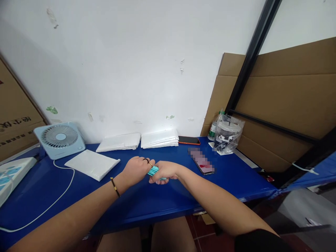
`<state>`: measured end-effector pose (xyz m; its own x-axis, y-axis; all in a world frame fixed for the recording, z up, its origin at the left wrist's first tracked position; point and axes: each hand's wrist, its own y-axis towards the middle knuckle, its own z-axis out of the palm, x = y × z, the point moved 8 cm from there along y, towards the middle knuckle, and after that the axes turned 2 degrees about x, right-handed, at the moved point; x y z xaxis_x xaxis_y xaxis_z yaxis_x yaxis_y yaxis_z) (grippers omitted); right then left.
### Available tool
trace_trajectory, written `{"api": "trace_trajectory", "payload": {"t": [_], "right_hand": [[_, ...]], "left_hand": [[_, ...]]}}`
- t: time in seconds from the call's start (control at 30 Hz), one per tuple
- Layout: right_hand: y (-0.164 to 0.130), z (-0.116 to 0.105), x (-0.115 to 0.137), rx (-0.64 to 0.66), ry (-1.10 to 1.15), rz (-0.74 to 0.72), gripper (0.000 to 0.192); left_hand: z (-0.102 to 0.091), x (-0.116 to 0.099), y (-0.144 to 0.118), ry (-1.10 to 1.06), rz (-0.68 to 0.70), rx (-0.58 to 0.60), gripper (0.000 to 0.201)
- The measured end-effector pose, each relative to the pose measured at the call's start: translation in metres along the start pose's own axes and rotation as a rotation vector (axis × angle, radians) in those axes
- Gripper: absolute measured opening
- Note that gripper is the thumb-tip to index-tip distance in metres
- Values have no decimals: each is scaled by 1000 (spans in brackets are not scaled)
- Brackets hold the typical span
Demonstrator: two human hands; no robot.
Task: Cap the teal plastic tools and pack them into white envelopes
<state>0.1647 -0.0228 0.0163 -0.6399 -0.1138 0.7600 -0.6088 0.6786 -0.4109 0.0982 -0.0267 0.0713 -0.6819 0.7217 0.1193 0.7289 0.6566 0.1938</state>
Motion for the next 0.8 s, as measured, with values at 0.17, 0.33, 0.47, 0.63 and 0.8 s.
{"api": "trace_trajectory", "payload": {"t": [0.17, 0.33, 0.47, 0.63, 0.8], "right_hand": [[-21, -30, 49, -549, -964, -128, 16], [-21, -37, 52, -550, -927, -41, 16], [-5, -10, 26, -44, -158, 49, 23], [5, 18, 12, 140, 289, 54, 24], [6, -12, -4, -214, 27, 15, 15]], "left_hand": [[11, 29, -2, -253, -226, 237, 20], [2, 30, 0, -101, -226, 121, 17], [-6, 8, -3, 85, -17, 21, 18], [-5, 0, -13, 96, 102, 21, 21], [-15, 79, -59, 163, -469, -118, 39]]}}
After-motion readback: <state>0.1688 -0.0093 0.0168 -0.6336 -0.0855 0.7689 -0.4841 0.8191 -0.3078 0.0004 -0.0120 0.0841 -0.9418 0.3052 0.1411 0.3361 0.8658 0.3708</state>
